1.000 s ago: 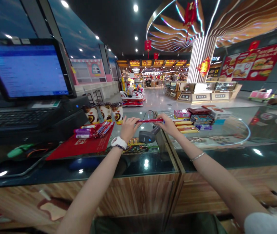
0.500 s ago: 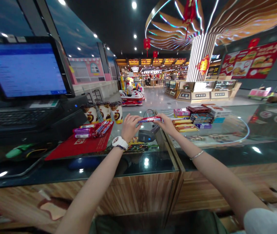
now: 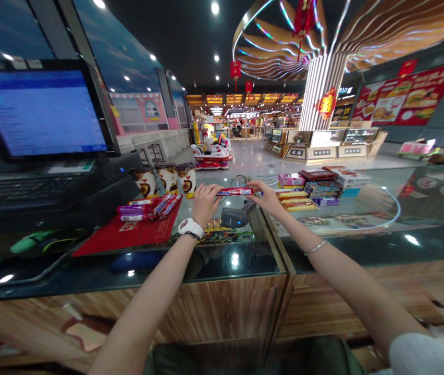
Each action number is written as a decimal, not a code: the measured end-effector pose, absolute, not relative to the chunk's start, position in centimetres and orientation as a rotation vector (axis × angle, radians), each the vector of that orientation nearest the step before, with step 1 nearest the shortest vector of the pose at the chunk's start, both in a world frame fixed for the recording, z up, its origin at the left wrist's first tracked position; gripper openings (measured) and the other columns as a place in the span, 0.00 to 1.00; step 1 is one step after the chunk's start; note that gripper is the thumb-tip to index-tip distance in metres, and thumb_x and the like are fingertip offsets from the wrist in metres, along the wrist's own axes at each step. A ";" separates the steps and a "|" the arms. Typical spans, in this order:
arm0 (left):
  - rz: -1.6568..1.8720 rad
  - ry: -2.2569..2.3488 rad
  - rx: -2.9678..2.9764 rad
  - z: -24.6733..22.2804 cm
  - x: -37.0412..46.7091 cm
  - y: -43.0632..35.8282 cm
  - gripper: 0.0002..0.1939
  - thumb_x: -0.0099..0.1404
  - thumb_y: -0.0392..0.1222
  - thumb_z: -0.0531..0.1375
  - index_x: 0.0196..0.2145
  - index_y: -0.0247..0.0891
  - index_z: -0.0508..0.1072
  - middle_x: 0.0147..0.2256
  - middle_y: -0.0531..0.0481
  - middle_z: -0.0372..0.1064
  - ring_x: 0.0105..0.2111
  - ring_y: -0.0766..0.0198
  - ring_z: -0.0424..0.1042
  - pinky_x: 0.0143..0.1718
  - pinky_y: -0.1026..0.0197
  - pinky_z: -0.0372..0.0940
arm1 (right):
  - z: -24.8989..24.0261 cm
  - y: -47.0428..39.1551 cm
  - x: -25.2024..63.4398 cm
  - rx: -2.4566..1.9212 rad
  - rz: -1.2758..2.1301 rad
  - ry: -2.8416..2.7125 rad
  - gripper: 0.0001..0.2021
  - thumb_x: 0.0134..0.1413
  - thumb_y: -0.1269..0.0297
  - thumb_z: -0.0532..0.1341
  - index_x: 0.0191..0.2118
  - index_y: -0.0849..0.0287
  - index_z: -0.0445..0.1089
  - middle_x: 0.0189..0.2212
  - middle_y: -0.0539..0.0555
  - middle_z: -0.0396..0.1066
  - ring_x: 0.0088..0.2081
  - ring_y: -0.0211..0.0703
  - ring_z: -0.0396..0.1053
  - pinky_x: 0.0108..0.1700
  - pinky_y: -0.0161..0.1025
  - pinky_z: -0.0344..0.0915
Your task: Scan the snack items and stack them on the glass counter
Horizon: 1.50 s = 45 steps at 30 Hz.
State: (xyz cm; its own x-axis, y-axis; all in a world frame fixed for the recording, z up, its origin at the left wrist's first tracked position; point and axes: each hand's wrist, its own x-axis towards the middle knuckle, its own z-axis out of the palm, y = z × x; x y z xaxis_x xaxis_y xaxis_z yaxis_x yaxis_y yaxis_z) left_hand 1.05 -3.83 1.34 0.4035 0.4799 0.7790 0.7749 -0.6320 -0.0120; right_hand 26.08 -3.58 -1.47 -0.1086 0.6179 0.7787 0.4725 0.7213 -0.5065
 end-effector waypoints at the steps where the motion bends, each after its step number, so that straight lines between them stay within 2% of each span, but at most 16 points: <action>1: -1.088 -1.068 -2.300 1.3 1.1 -3.8 0.12 0.69 0.39 0.59 0.49 0.42 0.74 0.48 0.46 0.76 0.50 0.56 0.72 0.64 0.46 0.58 | -1.5 -3.6 26.0 -0.865 0.157 -1.745 0.18 0.52 0.63 0.65 0.50 0.55 0.71 0.43 0.54 0.76 0.39 0.45 0.74 0.48 0.46 0.70; 5: -1.082 -1.037 -2.310 1.1 1.2 -3.7 0.12 0.70 0.38 0.58 0.49 0.42 0.74 0.49 0.46 0.75 0.51 0.57 0.72 0.64 0.47 0.57 | -1.5 -3.5 26.0 -0.862 0.155 -1.730 0.17 0.52 0.62 0.65 0.49 0.56 0.71 0.42 0.54 0.76 0.39 0.46 0.74 0.48 0.46 0.70; 12: -1.072 -0.970 -2.286 1.0 1.0 -3.5 0.11 0.70 0.41 0.58 0.49 0.41 0.75 0.45 0.46 0.77 0.48 0.57 0.73 0.63 0.47 0.58 | -1.6 -3.4 26.1 -0.901 0.176 -1.727 0.17 0.53 0.62 0.64 0.50 0.55 0.71 0.43 0.55 0.76 0.37 0.45 0.73 0.46 0.45 0.70; 19: -0.975 -0.979 -2.266 1.2 0.8 -3.7 0.14 0.70 0.40 0.59 0.52 0.45 0.76 0.45 0.47 0.78 0.46 0.55 0.72 0.51 0.51 0.64 | -1.7 -3.1 26.3 -0.890 0.158 -1.779 0.20 0.52 0.65 0.65 0.52 0.55 0.70 0.44 0.55 0.75 0.38 0.45 0.73 0.48 0.46 0.69; 24: -0.986 -1.082 -2.222 1.3 0.4 -3.6 0.14 0.72 0.40 0.56 0.50 0.45 0.77 0.46 0.47 0.77 0.47 0.54 0.71 0.51 0.50 0.62 | -1.6 -2.7 27.7 -0.959 0.165 -1.907 0.30 0.51 0.65 0.66 0.60 0.56 0.63 0.49 0.57 0.73 0.46 0.48 0.72 0.53 0.50 0.68; 26: -0.993 -1.124 -2.208 1.4 0.1 -3.5 0.14 0.72 0.40 0.56 0.50 0.44 0.77 0.46 0.46 0.77 0.47 0.54 0.70 0.51 0.50 0.61 | -1.7 -2.5 28.2 -0.989 0.219 -1.975 0.31 0.50 0.68 0.63 0.62 0.57 0.62 0.51 0.59 0.73 0.50 0.49 0.72 0.56 0.51 0.67; 30: -0.992 -1.168 -2.198 1.3 -0.4 -3.2 0.14 0.72 0.41 0.55 0.51 0.43 0.76 0.46 0.45 0.76 0.47 0.53 0.69 0.52 0.50 0.60 | -2.2 -2.5 28.3 -0.950 0.355 -2.210 0.35 0.42 0.78 0.58 0.60 0.58 0.65 0.57 0.59 0.70 0.58 0.50 0.69 0.62 0.52 0.62; 34: -0.966 -1.198 -2.196 0.9 -0.7 -2.8 0.15 0.72 0.40 0.54 0.52 0.44 0.76 0.46 0.46 0.76 0.47 0.52 0.69 0.52 0.49 0.60 | -2.9 -2.7 27.3 -0.906 0.459 -2.378 0.38 0.38 0.81 0.58 0.62 0.59 0.65 0.59 0.60 0.69 0.60 0.51 0.67 0.63 0.50 0.61; 40: -0.958 -1.206 -2.189 0.6 -0.8 -2.5 0.14 0.71 0.40 0.56 0.51 0.44 0.76 0.46 0.46 0.76 0.47 0.52 0.69 0.52 0.50 0.59 | -3.6 -2.5 26.3 -0.867 0.331 -2.476 0.32 0.44 0.81 0.61 0.58 0.59 0.70 0.53 0.60 0.73 0.55 0.51 0.70 0.60 0.53 0.63; 45: -0.959 -1.225 -2.181 0.6 -0.9 -2.5 0.14 0.71 0.40 0.55 0.51 0.45 0.76 0.47 0.46 0.76 0.47 0.52 0.69 0.52 0.49 0.59 | -4.0 -2.3 26.1 -0.820 0.203 -2.518 0.32 0.45 0.83 0.60 0.59 0.60 0.69 0.51 0.62 0.72 0.54 0.52 0.69 0.58 0.52 0.64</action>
State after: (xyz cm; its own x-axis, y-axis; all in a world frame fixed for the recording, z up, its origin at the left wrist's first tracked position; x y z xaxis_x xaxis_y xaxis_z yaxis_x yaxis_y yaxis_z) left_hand -0.85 -2.46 0.63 0.3610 0.5452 0.7566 0.8651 -0.4987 -0.0534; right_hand 26.05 -2.31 -4.03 -0.7051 0.5871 0.3978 0.5156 0.8095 -0.2808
